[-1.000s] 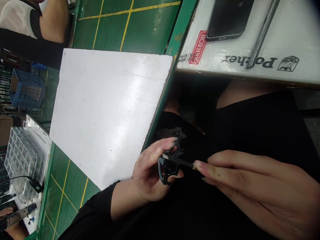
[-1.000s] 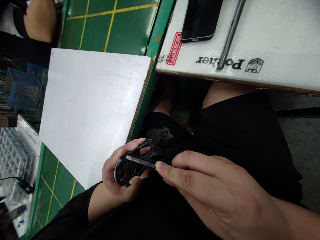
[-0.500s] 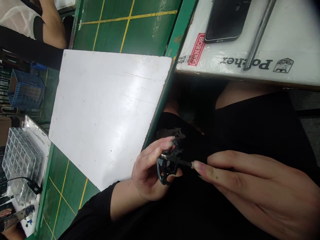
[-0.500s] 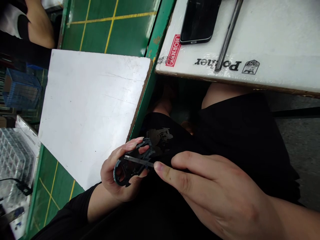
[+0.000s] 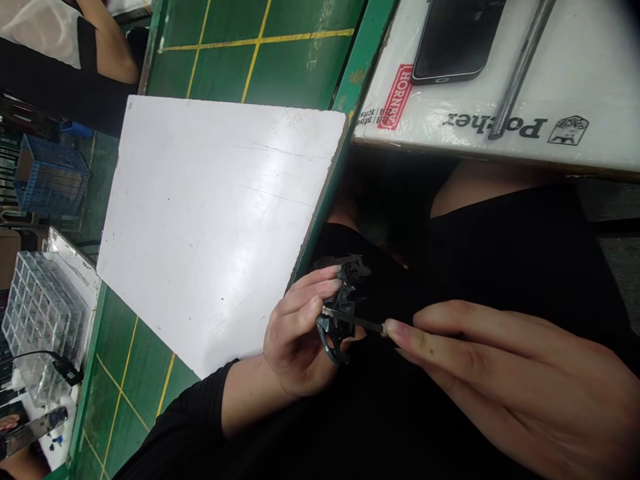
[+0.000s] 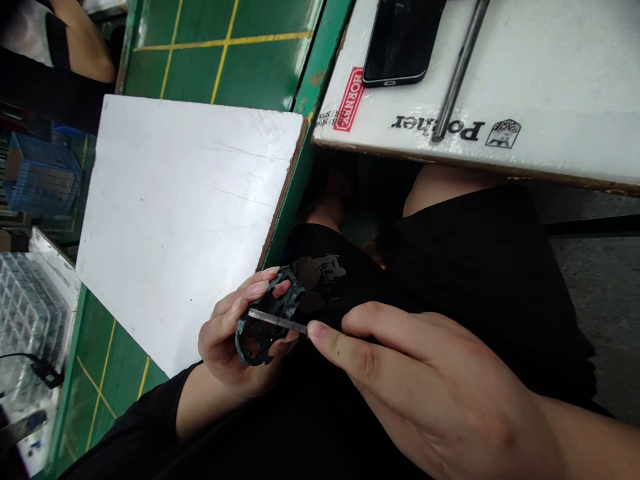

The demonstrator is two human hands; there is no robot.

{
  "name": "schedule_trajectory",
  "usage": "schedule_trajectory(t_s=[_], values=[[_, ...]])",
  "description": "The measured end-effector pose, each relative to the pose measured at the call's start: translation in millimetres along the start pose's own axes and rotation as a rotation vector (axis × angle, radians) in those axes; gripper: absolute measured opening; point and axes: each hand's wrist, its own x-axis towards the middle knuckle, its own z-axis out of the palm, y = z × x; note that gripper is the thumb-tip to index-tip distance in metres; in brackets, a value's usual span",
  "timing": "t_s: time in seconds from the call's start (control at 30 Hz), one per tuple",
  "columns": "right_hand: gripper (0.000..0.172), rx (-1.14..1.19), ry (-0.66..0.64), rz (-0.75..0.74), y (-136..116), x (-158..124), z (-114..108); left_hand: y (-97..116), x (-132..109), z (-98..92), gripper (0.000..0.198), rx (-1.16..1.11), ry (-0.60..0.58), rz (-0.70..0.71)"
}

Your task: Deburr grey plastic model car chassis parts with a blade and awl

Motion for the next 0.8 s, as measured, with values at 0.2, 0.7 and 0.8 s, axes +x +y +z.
schedule_trajectory(t_s=[0.2,0.7,0.8], values=[[0.048,-0.009,0.002,0.017,0.8,-3.0,-0.4,9.5,1.5,-2.4,0.066,-0.095,-0.078,-0.122],[0.045,0.281,-0.113,0.046,12.3,15.4,-0.2,13.2,3.5,8.7,0.06,-0.168,0.043,-0.318],[0.033,0.269,-0.136,0.144,18.8,14.4,-3.7,16.5,5.7,13.4,0.05,-0.135,0.325,-0.759]])
